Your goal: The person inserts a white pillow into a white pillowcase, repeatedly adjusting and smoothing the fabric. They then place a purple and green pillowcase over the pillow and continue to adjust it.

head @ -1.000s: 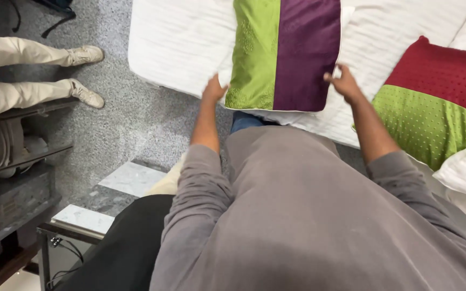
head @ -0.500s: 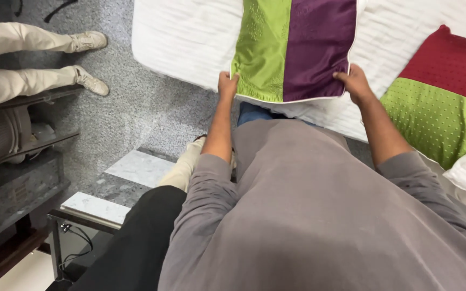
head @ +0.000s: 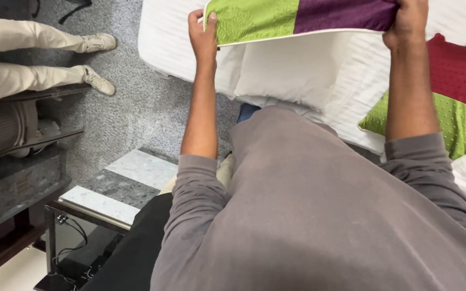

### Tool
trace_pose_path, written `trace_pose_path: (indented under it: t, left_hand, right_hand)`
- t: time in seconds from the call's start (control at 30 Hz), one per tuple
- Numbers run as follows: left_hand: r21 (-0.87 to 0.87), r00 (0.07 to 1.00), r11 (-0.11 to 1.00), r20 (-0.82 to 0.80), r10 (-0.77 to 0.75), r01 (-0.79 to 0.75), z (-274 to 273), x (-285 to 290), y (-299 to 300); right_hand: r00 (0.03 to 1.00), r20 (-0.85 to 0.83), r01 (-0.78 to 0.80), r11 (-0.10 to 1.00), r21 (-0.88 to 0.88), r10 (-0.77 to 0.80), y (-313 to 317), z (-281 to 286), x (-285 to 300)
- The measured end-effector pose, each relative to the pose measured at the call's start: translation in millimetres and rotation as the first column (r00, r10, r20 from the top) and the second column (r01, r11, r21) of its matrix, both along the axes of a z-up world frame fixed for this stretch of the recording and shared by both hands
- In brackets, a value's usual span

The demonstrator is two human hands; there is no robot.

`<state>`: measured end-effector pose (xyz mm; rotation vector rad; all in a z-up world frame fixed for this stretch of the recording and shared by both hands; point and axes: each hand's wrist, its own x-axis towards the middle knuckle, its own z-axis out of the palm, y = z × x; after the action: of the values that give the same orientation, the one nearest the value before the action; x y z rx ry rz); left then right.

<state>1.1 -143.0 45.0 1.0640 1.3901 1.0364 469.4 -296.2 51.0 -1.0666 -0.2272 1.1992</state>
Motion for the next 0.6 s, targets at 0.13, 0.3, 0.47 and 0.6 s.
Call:
trace_pose_path:
  t: [0.13,0.3,0.47,0.6]
  left_hand:
    - [-0.038,0.997,0.999,0.072,0.032,-0.030,-47.5,-22.0,-35.2]
    - [-0.463,0.938,0.835,0.023,0.346,-0.297,-149.6,-31.0,-100.9]
    - [0.160,0.652,0.709,-0.567,-0.504,0.687,-112.5,23.7,-181.3]
    - [0.134,0.588,0.649,-0.585,-0.558,0.749,-2.0,87.2,-183.3]
  right_hand:
    - [0.989,0.099,-0.108,0.994,0.022,0.106,-41.5,6.6,-36.2]
    - [0.984,0.011,-0.153,0.863,-0.481,0.180,-102.3,-70.7,-89.1]
    - [0.983,-0.057,-0.181,0.953,-0.243,0.172,-111.1,-81.8,-123.6]
    - [0.969,-0.133,-0.226,0.964,-0.142,0.207,-68.7,-29.9,-156.2]
